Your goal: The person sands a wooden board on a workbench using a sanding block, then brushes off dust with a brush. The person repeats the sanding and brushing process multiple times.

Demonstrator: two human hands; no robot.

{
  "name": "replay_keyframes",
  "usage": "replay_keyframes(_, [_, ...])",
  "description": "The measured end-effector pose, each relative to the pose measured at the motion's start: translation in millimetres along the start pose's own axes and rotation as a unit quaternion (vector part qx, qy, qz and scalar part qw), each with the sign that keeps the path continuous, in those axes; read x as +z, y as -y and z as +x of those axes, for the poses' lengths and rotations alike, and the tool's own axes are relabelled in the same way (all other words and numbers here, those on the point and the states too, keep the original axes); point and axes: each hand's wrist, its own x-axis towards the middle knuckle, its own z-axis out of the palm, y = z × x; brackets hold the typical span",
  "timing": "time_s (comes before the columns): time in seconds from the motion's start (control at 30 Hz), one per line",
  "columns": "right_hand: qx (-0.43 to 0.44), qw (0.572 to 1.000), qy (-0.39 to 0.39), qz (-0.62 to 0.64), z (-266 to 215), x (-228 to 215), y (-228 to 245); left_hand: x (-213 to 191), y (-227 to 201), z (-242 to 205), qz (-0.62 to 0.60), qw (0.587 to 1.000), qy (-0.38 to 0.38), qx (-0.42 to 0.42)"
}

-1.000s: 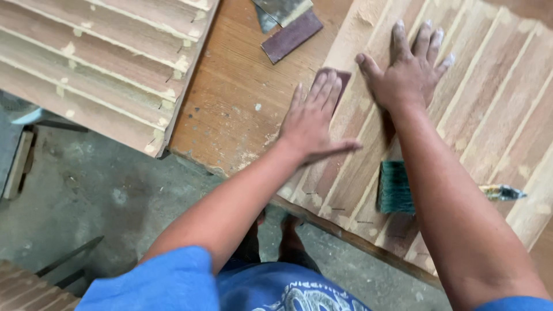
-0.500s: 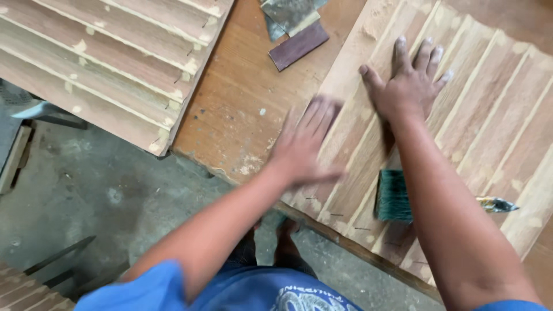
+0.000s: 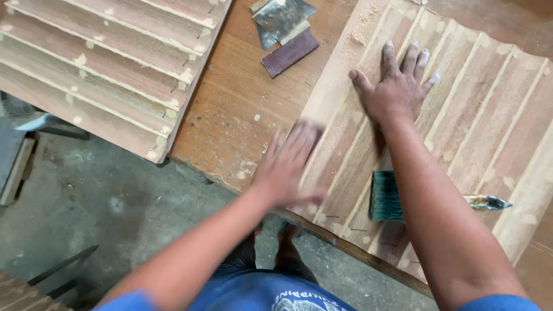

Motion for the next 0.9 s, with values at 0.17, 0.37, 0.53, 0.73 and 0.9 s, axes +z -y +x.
replay_keyframes(0.17, [-0.013, 1.0, -0.015, -0.002, 1, -1, -3, -10, -13, -30, -0.157, 0.982, 0.097, -0.041])
replay_keyframes(0.37, [-0.031, 0.998, -0.049, 0.009, 7, 15, -11, -31, 18, 127, -0.189, 0.964, 0.182, -0.051])
replay_keyframes(0.53, [-0.008, 1.0, -0.029, 0.011, 4, 8, -5, -27, -4, -1, -0.172, 0.972, 0.154, -0.036])
replay_keyframes(0.73, [-0.021, 0.999, -0.043, 0.0, 6, 16, -13, -4, -20, -37, 0.064, 0.997, 0.009, -0.03])
replay_keyframes(0.9, [-0.028, 0.999, -0.04, -0.001, 5, 12, -10, -4, 10, 121, -0.22, 0.966, 0.112, -0.074])
